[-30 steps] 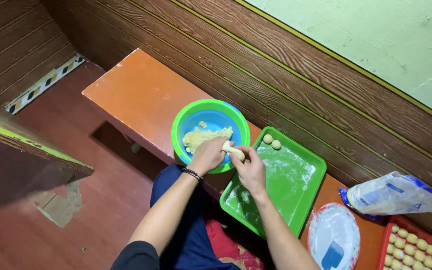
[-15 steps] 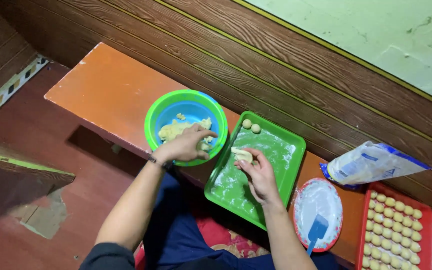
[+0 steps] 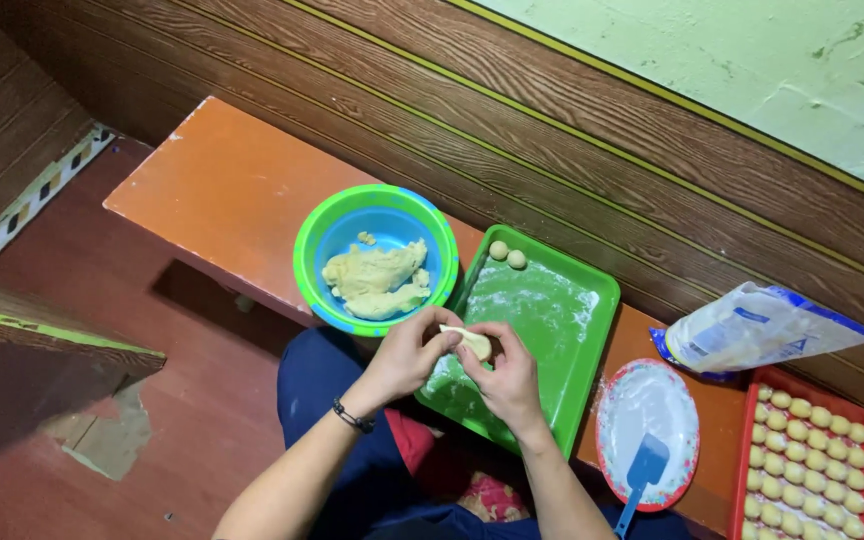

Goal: Shaping small portions of dough into uniform balls and arranging them on a tray.

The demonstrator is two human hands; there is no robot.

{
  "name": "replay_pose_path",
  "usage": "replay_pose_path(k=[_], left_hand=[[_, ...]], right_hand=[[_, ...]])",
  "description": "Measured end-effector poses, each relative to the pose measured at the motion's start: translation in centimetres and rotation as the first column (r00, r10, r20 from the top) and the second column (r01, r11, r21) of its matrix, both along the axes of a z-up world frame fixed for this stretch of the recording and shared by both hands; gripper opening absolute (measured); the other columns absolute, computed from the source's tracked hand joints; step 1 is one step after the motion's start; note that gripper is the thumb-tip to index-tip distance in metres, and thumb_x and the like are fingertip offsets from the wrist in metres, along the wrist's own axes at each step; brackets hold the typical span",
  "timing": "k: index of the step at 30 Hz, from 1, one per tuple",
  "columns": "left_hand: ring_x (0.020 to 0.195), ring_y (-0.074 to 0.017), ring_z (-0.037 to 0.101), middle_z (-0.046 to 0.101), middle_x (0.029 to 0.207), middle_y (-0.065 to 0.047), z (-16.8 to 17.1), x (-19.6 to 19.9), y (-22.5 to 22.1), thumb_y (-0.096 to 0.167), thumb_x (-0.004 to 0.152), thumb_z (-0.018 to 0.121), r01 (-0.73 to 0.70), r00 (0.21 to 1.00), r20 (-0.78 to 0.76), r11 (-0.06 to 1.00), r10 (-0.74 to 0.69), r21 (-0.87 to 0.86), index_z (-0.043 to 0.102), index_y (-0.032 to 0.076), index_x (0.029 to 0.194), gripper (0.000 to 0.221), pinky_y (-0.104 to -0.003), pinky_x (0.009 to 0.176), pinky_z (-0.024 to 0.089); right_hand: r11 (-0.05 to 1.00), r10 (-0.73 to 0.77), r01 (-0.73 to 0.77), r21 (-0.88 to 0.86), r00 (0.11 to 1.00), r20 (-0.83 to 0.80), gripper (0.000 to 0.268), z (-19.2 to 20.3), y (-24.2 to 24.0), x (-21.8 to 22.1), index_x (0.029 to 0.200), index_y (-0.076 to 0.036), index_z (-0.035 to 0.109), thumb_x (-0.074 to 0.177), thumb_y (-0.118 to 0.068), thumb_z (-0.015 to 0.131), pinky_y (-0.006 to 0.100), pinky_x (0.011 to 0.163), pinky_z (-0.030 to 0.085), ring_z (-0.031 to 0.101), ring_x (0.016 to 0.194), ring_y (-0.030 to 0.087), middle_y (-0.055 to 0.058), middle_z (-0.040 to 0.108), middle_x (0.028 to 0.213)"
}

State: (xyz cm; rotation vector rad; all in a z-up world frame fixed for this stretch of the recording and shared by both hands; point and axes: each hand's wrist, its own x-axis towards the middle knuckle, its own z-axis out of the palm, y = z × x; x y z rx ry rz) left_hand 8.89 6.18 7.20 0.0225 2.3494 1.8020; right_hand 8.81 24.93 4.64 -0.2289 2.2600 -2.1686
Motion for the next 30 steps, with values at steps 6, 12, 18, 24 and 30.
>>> replay_pose_path(k=[6, 12, 18, 24, 30], left_hand=[[0.078, -0.0174, 0.068, 0.074, 0.084, -0.012, -0.3, -1.4, -0.5, 0.012, 0.096, 0.070, -0.020, 0.997, 0.077, 0.914, -0.012, 0.406, 0.070, 0.002, 0.116, 0.023, -0.031, 0.075, 0.060], [0.089, -0.0144, 0.066, 0.061, 0.100, -0.009, 1.0, -4.4, -6.1, 0.008, 0.097, 0.067, -0.350, 0.926, 0.070, 0.778, 0.370, 0.522, 0.065, -0.004, 0.125, 0.030, -0.030, 0.086, 0.063], [0.111, -0.0382, 0.071, 0.065, 0.121, -0.017, -2.6, -4.8, -6.7, 0.020, 0.094, 0.069, -0.081, 0.993, -0.117, 0.783, 0.010, -0.617, 0.076, 0.015, 0.116, 0.023, -0.048, 0.096, 0.059], [0.117, -0.0333, 0.068, 0.072, 0.120, -0.010, -0.1, -1.0, -1.9, 0.020, 0.100, 0.063, -0.213, 0.946, -0.305, 0.921, 0.111, -0.326, 0.074, 0.017, 0.121, 0.023, -0.044, 0.099, 0.055], [0.078, -0.0165, 0.075, 0.079, 0.097, -0.006, -2.4, 3.1, 7.5, 0.014, 0.095, 0.063, -0.047, 0.996, 0.078, 0.973, 0.030, 0.224, 0.073, 0.003, 0.112, 0.023, -0.028, 0.072, 0.061]], right_hand=[[0.978, -0.010, 0.021, -0.206, 0.998, 0.056, 0.036, -2.3, 0.6, -0.5, 0.116, 0.002, 0.064, 0.083, 0.005, 0.080, 0.031, 0.063, 0.068, 0.075, 0.069, 0.021, 0.018, 0.072, 0.096], [0.909, -0.251, 0.304, -0.287, 0.945, 0.209, 0.033, -1.6, 5.6, -0.8, 0.128, 0.001, 0.044, 0.099, 0.003, 0.059, 0.023, 0.072, 0.062, 0.070, 0.084, 0.022, 0.019, 0.059, 0.116], [0.888, -0.043, 0.198, -0.415, 0.935, 0.353, 0.024, 1.1, 7.8, 1.7, 0.121, -0.005, 0.041, 0.102, -0.008, 0.055, 0.019, 0.044, 0.054, 0.073, 0.066, 0.023, 0.026, 0.063, 0.126], [0.787, -0.145, 0.356, -0.504, 0.900, 0.410, 0.034, -3.8, 11.3, 3.2, 0.093, -0.010, 0.058, 0.113, -0.034, 0.044, 0.019, 0.034, 0.018, 0.025, 0.038, 0.007, -0.002, 0.028, 0.061], [0.825, -0.338, 0.472, -0.311, 0.853, 0.398, 0.051, -2.3, 11.4, 3.8, 0.067, -0.012, 0.046, 0.113, -0.032, 0.040, 0.026, 0.038, 0.023, 0.026, 0.041, 0.008, -0.003, 0.035, 0.052]])
